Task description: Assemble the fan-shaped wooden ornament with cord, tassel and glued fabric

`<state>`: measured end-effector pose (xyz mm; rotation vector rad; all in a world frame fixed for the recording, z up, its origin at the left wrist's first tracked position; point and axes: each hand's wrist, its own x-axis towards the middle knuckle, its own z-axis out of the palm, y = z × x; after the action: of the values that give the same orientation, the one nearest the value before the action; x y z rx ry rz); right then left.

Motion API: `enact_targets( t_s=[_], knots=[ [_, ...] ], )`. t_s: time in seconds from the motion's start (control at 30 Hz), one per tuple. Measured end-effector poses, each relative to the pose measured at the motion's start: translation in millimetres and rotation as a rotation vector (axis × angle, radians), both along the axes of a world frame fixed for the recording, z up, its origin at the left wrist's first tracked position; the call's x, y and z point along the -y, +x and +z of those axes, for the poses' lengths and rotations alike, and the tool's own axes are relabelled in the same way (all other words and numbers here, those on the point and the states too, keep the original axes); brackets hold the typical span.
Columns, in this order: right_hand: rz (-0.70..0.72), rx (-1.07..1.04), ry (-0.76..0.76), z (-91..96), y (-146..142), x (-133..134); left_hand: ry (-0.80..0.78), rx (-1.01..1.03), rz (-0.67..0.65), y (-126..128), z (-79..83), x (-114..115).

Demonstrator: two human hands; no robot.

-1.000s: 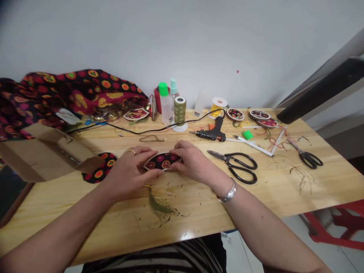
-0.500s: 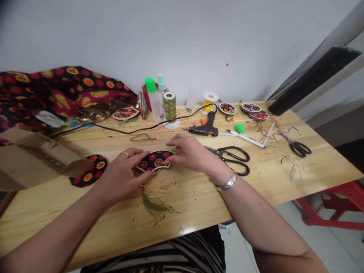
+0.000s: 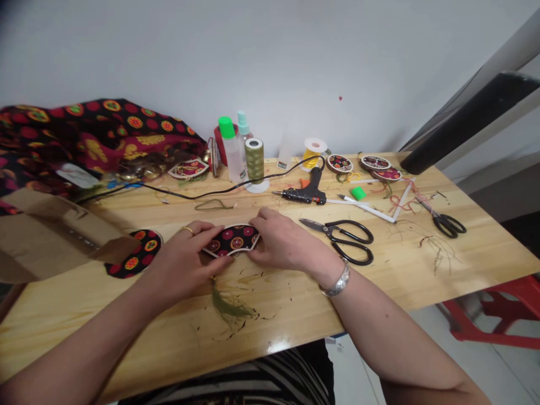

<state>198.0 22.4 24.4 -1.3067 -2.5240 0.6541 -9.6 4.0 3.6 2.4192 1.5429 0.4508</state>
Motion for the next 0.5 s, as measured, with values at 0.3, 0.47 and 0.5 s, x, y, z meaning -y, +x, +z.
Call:
enact_targets(
  t_s=[0.3,0.47,0.5],
  knots=[
    [0.016,0.08,0.137,-8.1,-3.2,3.4,0.04,-0.042,0.005,3.9,-0.3,1.3],
    [0.009,0.093,0.153,-7.9,-4.7,4.7,0.034,-0.061,0.012,4.5,0.6,1.0],
    [0.01,0.09,0.144,-6.6,-4.5,4.5,0.027,-0.059,0.012,4.5,0.8,0.9]
  ],
)
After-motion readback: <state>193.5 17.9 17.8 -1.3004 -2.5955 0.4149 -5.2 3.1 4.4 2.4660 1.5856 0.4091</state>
